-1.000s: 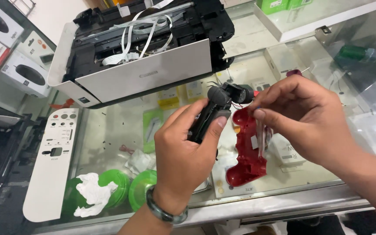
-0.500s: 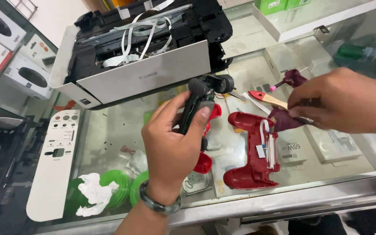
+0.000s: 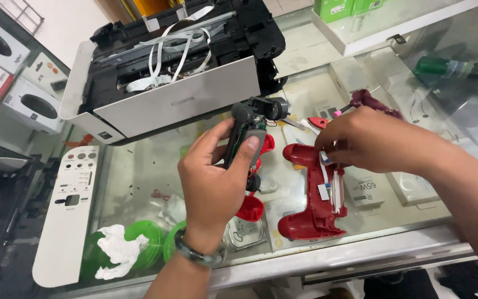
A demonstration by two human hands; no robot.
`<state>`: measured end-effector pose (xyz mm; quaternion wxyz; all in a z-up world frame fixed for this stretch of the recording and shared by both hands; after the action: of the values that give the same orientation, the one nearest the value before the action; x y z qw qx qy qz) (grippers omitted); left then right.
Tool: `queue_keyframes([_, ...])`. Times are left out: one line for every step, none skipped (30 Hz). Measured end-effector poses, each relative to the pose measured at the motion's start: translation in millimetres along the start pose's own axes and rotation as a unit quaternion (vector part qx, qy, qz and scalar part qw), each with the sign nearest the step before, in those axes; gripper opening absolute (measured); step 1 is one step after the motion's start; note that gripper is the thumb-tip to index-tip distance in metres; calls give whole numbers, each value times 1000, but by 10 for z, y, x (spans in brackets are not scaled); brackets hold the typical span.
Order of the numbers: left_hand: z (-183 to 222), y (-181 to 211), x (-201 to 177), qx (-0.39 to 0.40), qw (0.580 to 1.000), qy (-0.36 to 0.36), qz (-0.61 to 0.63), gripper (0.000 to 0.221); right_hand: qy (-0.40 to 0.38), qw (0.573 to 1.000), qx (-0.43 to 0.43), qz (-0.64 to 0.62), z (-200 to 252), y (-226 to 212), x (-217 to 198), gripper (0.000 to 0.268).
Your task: Disassembling and reassembling a game controller to replace or repair internal components
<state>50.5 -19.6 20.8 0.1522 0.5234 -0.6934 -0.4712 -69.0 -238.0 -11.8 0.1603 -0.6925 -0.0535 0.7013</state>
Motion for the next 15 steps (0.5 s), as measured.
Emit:
queue_keyframes([-7,-1,2,2,1000,1,1,33,1,1000,0,1,-15,39,40,19])
queue_keyframes([-13,-9,5,-7,1000,-3,8,33,40,998,-49,-13,-29,48,57,17])
queue_keyframes([-16,-19,7,-16,1000,-6,15,33,77,992,-97,-27,-39,58,75,15])
queue_keyframes([-21,-32,6,-15,1000,-4,16,33,77,992,-98,-25,-34,30,59,15])
queue_keyframes([-24,-45,4,-12,1000,-2,15,34,88,988,-117,-41,-26,-8,39,14])
queue_keyframes([-27,-59,4,-9,1000,0,13,36,98,984,-135,-57,-19,-43,19,13])
queue_keyframes([-28,-66,8,-9,1000,1,13,36,98,984,-136,-56,-18,-56,15,13])
queue_keyframes([-29,-82,13,-24,1000,1,14,37,96,982,-143,-83,-16,-70,11,11])
queue_keyframes([-29,-99,14,-39,999,2,14,39,93,978,-150,-109,-15,-88,6,17])
queue_keyframes([-28,-110,16,-39,999,2,15,39,93,978,-151,-108,-9,-124,-10,17])
queue_keyframes([-30,-118,17,-40,999,0,12,40,51,988,-65,-131,-20,-111,3,17])
queue_keyframes([-33,-125,20,-41,999,-2,9,40,9,988,22,-153,-18,-98,17,19])
queue_keyframes([-36,-123,23,-39,999,-1,8,40,10,988,21,-152,-25,-102,24,19])
queue_keyframes([-40,-124,29,-43,999,-3,7,40,4,984,33,-177,-32,-98,36,23])
queue_keyframes([-42,-124,35,-47,999,-5,6,39,-2,978,44,-202,-36,-95,49,30])
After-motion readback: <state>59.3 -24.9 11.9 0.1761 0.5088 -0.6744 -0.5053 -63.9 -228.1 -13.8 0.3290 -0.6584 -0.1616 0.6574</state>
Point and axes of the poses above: each hand's wrist, its own z-axis away from the middle knuckle, its own x-axis out of the palm, y = z × x, the point moved 3 cm from there along -z, towards the middle knuckle, and after that the axes turned 6 degrees about z, right-handed, at the moved point
